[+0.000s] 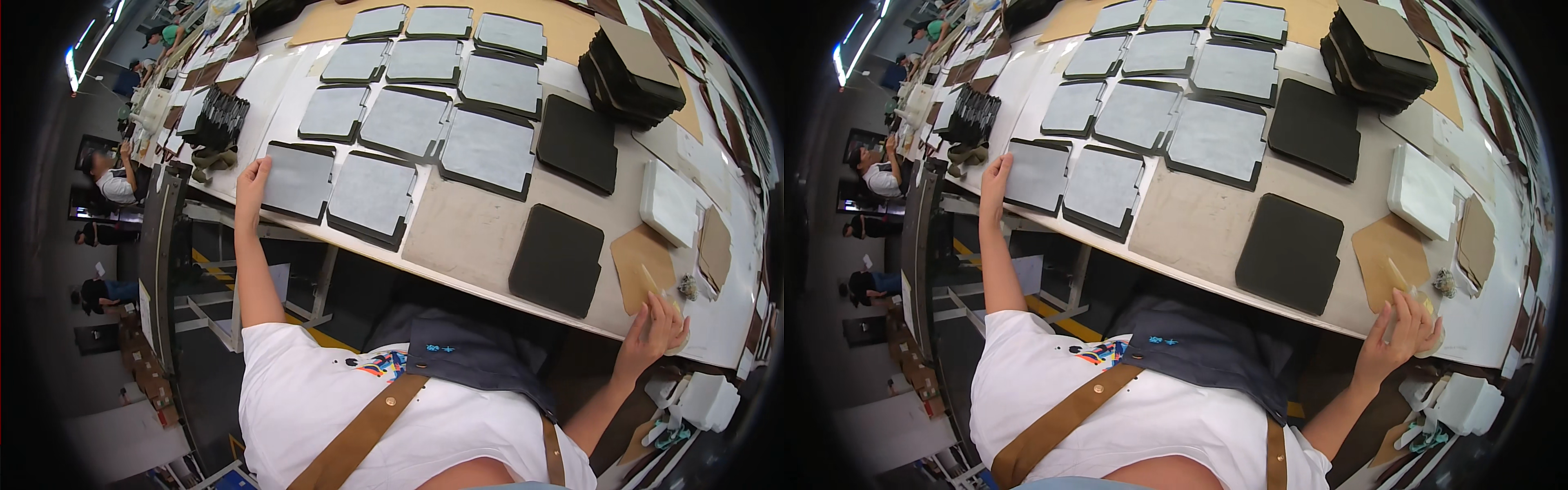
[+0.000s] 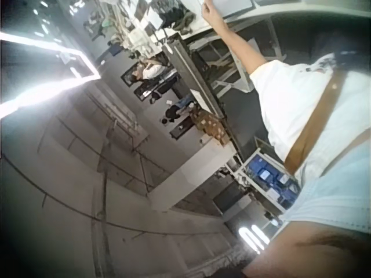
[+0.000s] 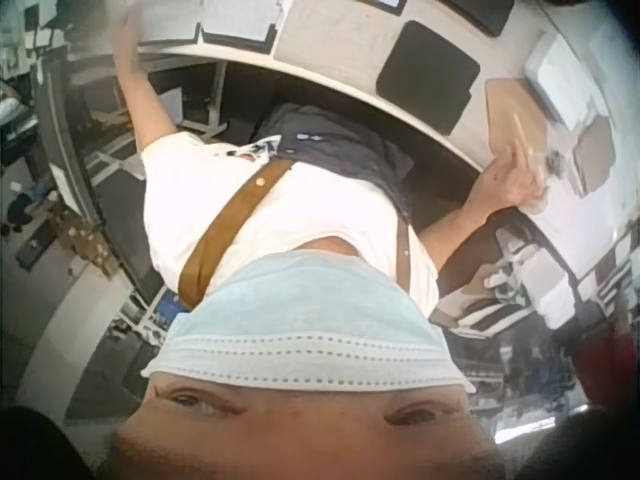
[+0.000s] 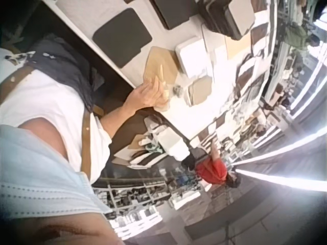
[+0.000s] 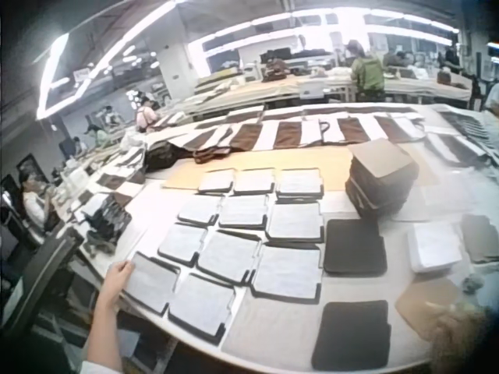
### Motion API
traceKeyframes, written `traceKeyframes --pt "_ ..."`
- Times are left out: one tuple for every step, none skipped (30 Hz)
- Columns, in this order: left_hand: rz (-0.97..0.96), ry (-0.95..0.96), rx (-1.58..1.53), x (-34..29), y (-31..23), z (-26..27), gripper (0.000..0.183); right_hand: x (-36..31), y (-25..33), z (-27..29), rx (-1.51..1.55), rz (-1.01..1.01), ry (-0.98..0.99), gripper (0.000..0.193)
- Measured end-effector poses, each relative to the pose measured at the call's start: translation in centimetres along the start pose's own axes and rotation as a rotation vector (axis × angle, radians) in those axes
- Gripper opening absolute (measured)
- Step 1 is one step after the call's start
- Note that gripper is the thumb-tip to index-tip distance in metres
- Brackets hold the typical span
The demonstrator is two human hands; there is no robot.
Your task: The person repeatedly applies glue from a squeeze bottle onto dark rectangular pads and then places a white sheet on top, pressing it down. They move the finished units to a stack on the left and continue the cycle with new pads from a pile on the right.
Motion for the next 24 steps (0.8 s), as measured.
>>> traceKeyframes --pt "-0.008 -0.017 0.029 1.0 1.0 0.6 0.035 -0.2 -0.4 0.0 -0.024 -0.014 0.006 0.02" --pt "-0.017 -0.033 0.058 2.0 2.0 1.2 0.036 -0.4 -0.8 0.1 -0.049 -0.03 0.012 0.021" --pt "-0.029 -0.043 0.083 3.1 3.0 1.2 0.037 -0.7 -1.3 0.3 -0.081 -0.046 0.018 0.021" --pt "-0.077 -0.153 0.115 3.7 4.0 1.3 0.036 -1.0 -1.9 0.5 -0.126 -0.07 0.002 0.023" --pt "-0.125 -0.262 0.148 4.1 4.8 1.4 0.036 -1.3 -2.6 0.8 -0.171 -0.095 -0.014 0.026" --pt "-0.176 -0.363 0.181 4.6 5.2 1.2 0.036 -1.9 -3.3 1.1 -0.223 -0.125 -0.028 0.029" --pt "-0.232 -0.415 0.227 4.3 4.8 0.9 0.035 -2.5 -4.2 1.3 -0.234 -0.196 -0.051 0.033" --pt "-0.288 -0.468 0.275 4.0 4.4 0.6 0.033 -3.2 -5.1 1.5 -0.245 -0.268 -0.073 0.037" --pt "-0.349 -0.517 0.319 3.5 3.5 -0.2 0.032 -4.2 -6.0 1.8 -0.26 -0.342 -0.098 0.041" --pt "-0.422 -0.515 0.367 2.3 1.7 -1.9 0.029 -5.5 -7.0 2.1 -0.304 -0.426 0.003 0.053" --pt "-0.496 -0.513 0.414 0.9 -0.1 -3.7 0.027 -6.8 -7.8 1.9 -0.11 -0.564 -0.002 0.055" --pt "-0.564 -0.514 0.463 -1.2 -2.0 -5.3 0.026 -7.9 -8.4 1.4 0.089 -0.692 -0.006 0.057" --pt "-0.616 -0.451 0.481 -2.8 -3.6 -7.2 0.024 -9.3 -9.1 1.1 0.284 -0.82 -0.015 0.06" --pt "-0.671 -0.383 0.491 -4.2 -5.2 -9.2 0.022 -11.3 -10.5 0.6 0.334 -0.807 -0.015 0.064" --pt "-0.724 -0.318 0.509 -5.8 -6.4 -10.9 0.021 -11.3 -10.3 0.4 0.495 -0.879 -0.046 0.064" --pt "-0.763 -0.236 0.486 -6.9 -7.2 -12.7 0.02 -10.8 -9.6 0.5 0.541 -0.917 -0.085 0.062" --pt "-0.802 -0.152 0.461 -8.0 -7.8 -14.5 0.019 -10.4 -9.3 0.5 0.586 -0.955 -0.126 0.06" --pt "-0.845 -0.065 0.431 -9.1 -8.5 -16.3 0.019 -10.7 -9.7 0.4 0.631 -0.952 -0.132 0.057" --pt "-0.871 -0.015 0.424 -10.3 -9.2 -18.1 0.019 -10.7 -9.9 0.2 0.681 -0.948 -0.139 0.054" --pt "-0.897 0.035 0.416 -11.8 -9.9 -19.8 0.018 -10.6 -10.0 0.1 0.669 -0.939 -0.163 0.049" --pt "-0.921 0.079 0.415 -13.1 -10.3 -21.2 0.018 -10.0 -9.8 0.0 0.716 -0.922 -0.213 0.05" --pt "-0.952 0.134 0.413 -14.1 -10.5 -22.5 0.018 -9.6 -9.3 -0.3 0.727 -0.949 -0.301 0.051" --pt "-0.982 0.188 0.41 -15.1 -10.7 -23.7 0.018 -9.6 -9.0 -0.4 0.737 -0.973 -0.389 0.051" --pt "-1.01 0.24 0.41 -15.9 -10.7 -24.7 0.019 -9.6 -9.0 -0.5 0.747 -0.957 -0.443 0.054"
Point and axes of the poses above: each hand's wrist, its own x-axis towards the middle knuckle, its own z-axis out of the back of the hand, y = z × x, the point moved 2 cm from there along x, towards the middle knuckle, and after that the axes turned 13 degrees about z, right-handed, at the moved point
